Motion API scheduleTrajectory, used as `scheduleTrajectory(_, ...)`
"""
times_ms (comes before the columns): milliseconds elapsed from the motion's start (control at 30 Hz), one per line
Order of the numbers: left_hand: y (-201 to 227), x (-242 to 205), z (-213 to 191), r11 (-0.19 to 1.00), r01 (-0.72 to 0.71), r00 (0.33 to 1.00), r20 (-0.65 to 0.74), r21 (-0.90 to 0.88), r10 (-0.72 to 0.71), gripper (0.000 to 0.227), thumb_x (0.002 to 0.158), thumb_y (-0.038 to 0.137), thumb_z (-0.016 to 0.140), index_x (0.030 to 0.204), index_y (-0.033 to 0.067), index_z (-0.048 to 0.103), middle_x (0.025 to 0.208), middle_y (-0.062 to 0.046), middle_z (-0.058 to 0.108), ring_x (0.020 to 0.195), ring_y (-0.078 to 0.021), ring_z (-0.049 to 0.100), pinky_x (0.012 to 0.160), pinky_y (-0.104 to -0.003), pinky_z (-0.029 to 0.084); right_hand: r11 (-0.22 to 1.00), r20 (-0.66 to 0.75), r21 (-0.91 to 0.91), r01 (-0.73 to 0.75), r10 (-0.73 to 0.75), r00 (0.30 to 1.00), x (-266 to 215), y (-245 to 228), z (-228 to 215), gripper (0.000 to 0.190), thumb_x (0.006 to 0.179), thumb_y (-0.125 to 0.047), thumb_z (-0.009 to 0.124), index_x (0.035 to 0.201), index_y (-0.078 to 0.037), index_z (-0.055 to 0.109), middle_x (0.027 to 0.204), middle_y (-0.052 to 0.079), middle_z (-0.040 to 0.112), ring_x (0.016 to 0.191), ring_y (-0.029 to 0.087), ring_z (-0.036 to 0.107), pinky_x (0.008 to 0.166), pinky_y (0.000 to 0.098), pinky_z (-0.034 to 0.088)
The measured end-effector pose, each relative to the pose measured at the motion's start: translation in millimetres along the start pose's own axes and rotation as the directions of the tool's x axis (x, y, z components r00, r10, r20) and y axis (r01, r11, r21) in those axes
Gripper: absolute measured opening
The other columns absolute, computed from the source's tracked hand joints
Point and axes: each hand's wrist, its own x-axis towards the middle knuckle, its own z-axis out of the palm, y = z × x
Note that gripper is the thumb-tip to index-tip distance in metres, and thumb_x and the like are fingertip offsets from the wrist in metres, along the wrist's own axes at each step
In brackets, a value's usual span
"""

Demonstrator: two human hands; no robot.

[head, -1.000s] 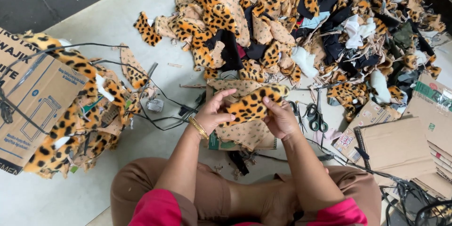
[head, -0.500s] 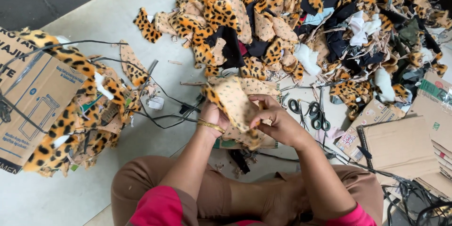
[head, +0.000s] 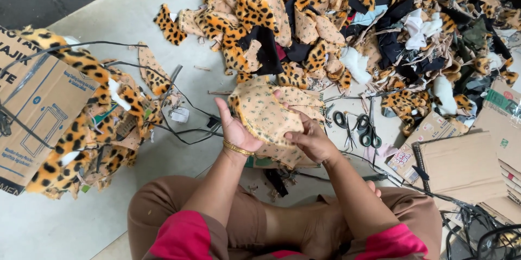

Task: A person sitting on the floor wraps small cardboard boxes with leopard-print fabric scraps, tucking and smoothing the material around the boxes.

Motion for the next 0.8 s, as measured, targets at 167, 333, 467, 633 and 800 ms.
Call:
scheduleTrajectory(167,36,9,-28,0.936,-0.075,0.942,-0.284,0.345,0.180,0.053,0.082,0.036,0.077,0.129,0.0180,0.061,0.128,-0.013,0.063,0.117,-0.0379,0.062,0.099,-0.066,0.049,0.999,-0.151,0.009,0.046,-0.044,0.988,14,10,-46,0.056,0.071,0.009,0.082,0.123,-0.004,0.066,0.108,0.017,0.076,0.082,0.028,0.077,0.061,0.0347,0.063)
scheduleTrajectory(333,48,0,-58,0.743,0.068,0.821,-0.460,0.666,0.338,0.023,0.076,0.007,0.082,0.095,0.0093,0.070,0.093,-0.011,0.074,0.085,-0.0291,0.074,0.074,-0.044,0.062,0.998,-0.151,-0.029,0.052,-0.056,0.987,8,17,-101,0.049,0.075,0.018,0.073,0.120,0.000,0.069,0.105,0.022,0.075,0.087,0.036,0.077,0.070,0.0464,0.064)
scheduleTrajectory(467,34,-8,-56,0.508,0.162,0.846,-0.384,0.846,0.370,0.044,0.071,0.006,0.088,0.112,0.0039,0.073,0.098,-0.009,0.064,0.088,-0.0247,0.070,0.078,-0.037,0.062,0.994,-0.085,-0.100,-0.041,0.032,0.996,-6,-9,-85,0.045,0.074,0.016,0.073,0.117,0.000,0.072,0.103,0.017,0.077,0.083,0.029,0.076,0.070,0.0410,0.063)
scheduleTrajectory(633,32,-40,-52,0.220,0.299,0.846,-0.365,0.929,0.389,0.040,0.076,0.019,0.085,0.115,0.0111,0.078,0.092,-0.011,0.074,0.084,-0.0178,0.069,0.072,-0.033,0.060,0.923,0.077,-0.336,-0.186,0.224,0.972,-24,-29,-70,0.034,0.074,0.011,0.077,0.106,0.001,0.078,0.088,0.016,0.079,0.060,0.019,0.069,0.050,0.0295,0.055)
scheduleTrajectory(800,23,-48,-63,0.394,0.203,0.952,-0.275,0.897,0.135,0.029,0.083,0.014,0.079,0.112,0.0126,0.074,0.097,0.000,0.075,0.093,-0.0102,0.069,0.087,-0.028,0.056,0.764,-0.084,-0.566,-0.309,0.320,0.944,-16,-28,-61,0.015,0.081,0.007,0.070,0.094,0.005,0.076,0.091,0.014,0.067,0.074,0.023,0.068,0.068,0.0357,0.058)
